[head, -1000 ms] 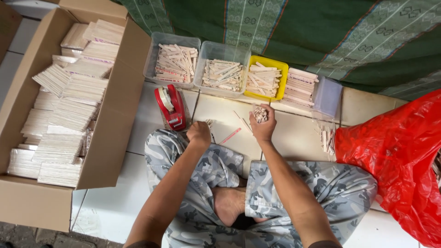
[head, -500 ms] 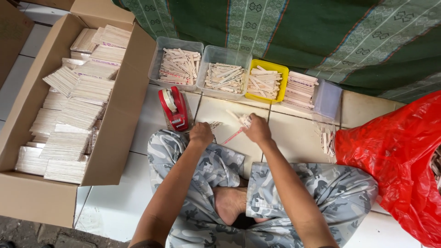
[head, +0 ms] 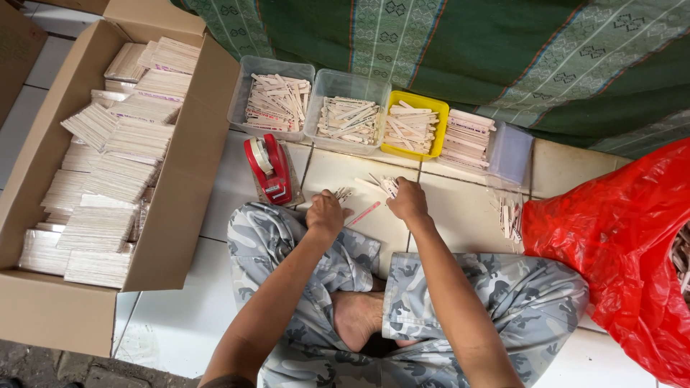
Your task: Sorting and stacking wooden sticks from a large bag into smaller plastic containers and organized piles on the floor.
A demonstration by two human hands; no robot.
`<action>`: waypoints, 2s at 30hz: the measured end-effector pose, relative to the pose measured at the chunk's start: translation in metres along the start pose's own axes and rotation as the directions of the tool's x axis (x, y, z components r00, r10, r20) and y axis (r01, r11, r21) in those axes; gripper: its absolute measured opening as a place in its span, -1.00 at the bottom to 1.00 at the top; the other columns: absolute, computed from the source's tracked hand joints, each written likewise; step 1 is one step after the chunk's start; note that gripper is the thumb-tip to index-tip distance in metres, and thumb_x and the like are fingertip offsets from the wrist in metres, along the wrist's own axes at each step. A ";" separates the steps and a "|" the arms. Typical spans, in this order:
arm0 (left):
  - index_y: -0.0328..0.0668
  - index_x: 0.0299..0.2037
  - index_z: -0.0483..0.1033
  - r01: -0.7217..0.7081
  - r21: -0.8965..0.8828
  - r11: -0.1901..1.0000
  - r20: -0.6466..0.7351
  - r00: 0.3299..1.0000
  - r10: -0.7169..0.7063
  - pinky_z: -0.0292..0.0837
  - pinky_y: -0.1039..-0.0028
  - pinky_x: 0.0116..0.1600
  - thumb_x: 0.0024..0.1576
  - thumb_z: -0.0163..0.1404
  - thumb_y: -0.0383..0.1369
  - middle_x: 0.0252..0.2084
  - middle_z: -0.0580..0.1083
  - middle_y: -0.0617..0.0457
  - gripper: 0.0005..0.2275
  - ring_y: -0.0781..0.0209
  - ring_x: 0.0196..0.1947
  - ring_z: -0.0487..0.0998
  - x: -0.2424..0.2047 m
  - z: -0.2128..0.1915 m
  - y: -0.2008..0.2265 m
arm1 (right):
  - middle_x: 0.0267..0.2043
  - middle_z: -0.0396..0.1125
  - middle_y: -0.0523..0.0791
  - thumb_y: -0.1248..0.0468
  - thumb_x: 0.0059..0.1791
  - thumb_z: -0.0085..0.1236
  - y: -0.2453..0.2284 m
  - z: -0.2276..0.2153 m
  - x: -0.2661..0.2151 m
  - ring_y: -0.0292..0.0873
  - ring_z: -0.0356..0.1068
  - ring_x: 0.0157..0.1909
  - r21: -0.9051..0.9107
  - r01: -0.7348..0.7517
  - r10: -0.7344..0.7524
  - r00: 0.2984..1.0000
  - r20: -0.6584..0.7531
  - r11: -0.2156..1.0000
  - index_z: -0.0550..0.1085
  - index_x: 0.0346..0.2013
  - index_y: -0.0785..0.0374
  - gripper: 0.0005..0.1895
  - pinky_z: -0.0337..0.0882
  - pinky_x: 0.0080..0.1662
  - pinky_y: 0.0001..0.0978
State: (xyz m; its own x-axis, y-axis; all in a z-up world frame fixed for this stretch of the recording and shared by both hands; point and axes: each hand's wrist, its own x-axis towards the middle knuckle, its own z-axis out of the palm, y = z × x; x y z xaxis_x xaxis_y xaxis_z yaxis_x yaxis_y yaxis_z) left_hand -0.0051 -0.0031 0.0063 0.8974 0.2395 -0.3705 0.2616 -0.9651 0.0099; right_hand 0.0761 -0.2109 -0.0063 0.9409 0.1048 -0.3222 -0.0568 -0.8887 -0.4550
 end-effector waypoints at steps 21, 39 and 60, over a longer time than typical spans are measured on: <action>-0.49 -0.02 0.46 -0.157 -0.341 0.927 0.062 0.980 0.189 0.66 0.15 -0.14 0.16 -0.02 -0.37 -0.19 0.53 -0.28 -0.71 -0.13 -0.19 0.67 0.065 0.028 0.028 | -0.23 0.51 0.16 0.23 -0.15 0.20 0.012 -0.012 -0.009 0.24 0.55 -0.07 0.086 -0.086 0.084 0.996 0.028 0.993 0.56 -0.06 0.46 -0.57 0.53 -0.03 0.09; -0.40 0.28 0.24 -0.060 -0.961 -0.271 -0.109 0.979 0.172 0.30 0.21 0.28 0.42 -0.27 -0.31 0.12 0.32 -0.16 -0.67 0.13 0.09 0.25 -0.016 -0.042 0.056 | -0.23 0.51 -0.03 0.20 -0.25 0.59 -0.031 0.009 -0.038 -0.21 0.43 -0.12 0.722 0.242 -0.200 0.969 -0.145 0.648 0.56 -0.12 0.29 -0.50 0.45 0.02 -0.19; -0.10 -0.26 0.53 -0.518 -0.854 -0.057 -0.519 0.855 0.004 0.37 0.40 -0.15 0.31 -0.03 -0.22 -0.41 0.52 0.06 -0.81 0.33 -0.35 0.37 0.009 -0.032 0.035 | -0.53 0.45 -0.06 0.34 -0.30 0.51 -0.090 0.054 -0.030 -0.33 0.37 -0.41 0.661 0.646 -0.112 0.743 -0.660 0.382 0.56 -0.31 0.24 -0.67 0.43 -0.30 -0.43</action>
State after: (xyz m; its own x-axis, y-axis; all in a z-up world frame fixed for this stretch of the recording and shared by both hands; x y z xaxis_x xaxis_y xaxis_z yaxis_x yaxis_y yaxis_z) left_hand 0.0237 -0.0315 0.0333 0.9527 0.2553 0.1651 -0.1764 0.0217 0.9841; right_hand 0.0352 -0.1100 -0.0011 0.9256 -0.1171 0.3598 0.3648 0.0234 -0.9308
